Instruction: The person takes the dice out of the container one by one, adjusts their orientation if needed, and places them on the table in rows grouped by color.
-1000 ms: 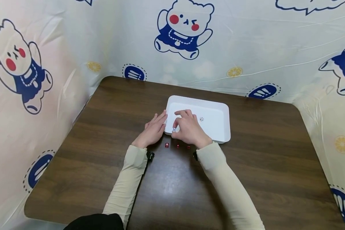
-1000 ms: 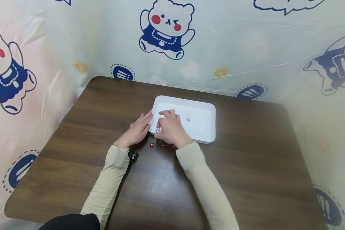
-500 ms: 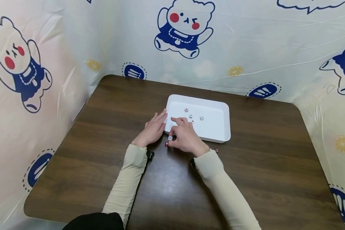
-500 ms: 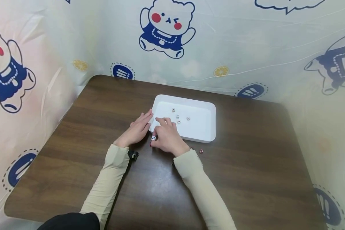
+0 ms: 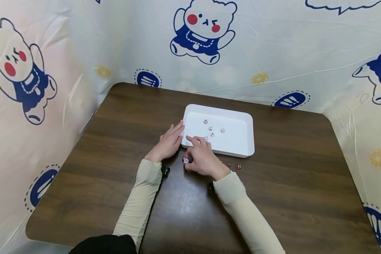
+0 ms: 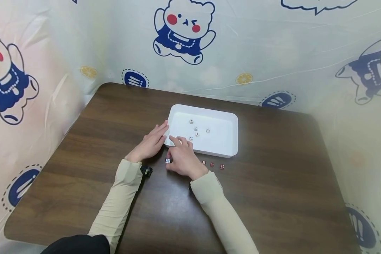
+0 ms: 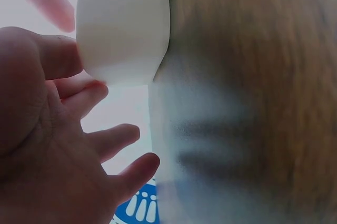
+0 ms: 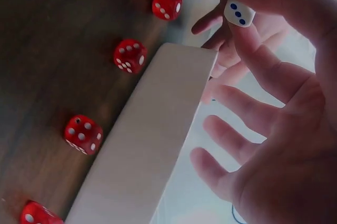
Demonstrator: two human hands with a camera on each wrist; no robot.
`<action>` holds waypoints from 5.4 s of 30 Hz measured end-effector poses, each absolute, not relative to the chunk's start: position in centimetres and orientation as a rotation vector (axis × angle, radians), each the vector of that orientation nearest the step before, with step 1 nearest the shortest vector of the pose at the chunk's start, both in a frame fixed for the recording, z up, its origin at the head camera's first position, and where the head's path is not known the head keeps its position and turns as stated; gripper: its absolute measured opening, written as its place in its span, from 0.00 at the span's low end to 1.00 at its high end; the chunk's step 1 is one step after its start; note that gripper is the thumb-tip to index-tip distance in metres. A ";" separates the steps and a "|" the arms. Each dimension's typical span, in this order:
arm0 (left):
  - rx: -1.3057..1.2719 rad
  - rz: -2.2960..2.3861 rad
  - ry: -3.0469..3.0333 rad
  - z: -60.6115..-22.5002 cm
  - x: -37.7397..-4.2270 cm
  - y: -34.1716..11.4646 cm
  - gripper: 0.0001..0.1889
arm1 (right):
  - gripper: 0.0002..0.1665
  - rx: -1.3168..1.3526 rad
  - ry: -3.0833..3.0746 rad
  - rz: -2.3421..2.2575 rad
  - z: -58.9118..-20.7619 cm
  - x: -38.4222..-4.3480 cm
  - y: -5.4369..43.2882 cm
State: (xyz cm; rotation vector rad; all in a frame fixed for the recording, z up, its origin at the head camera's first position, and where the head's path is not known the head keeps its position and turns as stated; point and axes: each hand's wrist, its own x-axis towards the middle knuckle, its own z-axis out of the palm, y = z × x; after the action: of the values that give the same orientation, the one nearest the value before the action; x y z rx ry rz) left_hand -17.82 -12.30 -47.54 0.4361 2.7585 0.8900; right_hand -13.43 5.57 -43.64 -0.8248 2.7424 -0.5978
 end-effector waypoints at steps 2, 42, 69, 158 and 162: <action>0.439 0.898 2.760 -47.5 -17.9 -12.4 0.27 | 0.08 -0.821 2.743 -0.595 -43.8 -13.3 5.5; 0.459 0.970 2.716 -47.5 -17.9 -12.6 0.26 | 0.08 -0.844 2.800 -0.433 -45.8 -11.5 4.1; 0.452 0.972 2.719 -47.9 -18.0 -12.6 0.26 | 0.06 -0.825 2.832 -0.398 -46.2 -11.3 3.6; 0.422 0.956 2.716 -47.4 -17.7 -12.5 0.27 | 0.12 -0.546 3.047 -0.701 -35.7 -19.8 11.3; 0.422 0.963 2.710 -47.4 -17.7 -12.6 0.27 | 0.12 -0.527 3.042 -0.690 -35.6 -20.4 11.2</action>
State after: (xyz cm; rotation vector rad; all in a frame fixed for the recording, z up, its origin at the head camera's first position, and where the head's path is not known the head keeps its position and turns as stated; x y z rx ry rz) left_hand -17.67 -12.55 -47.38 0.4224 2.7102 0.9633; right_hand -20.40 11.15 -35.61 -0.5270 3.0416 -0.6899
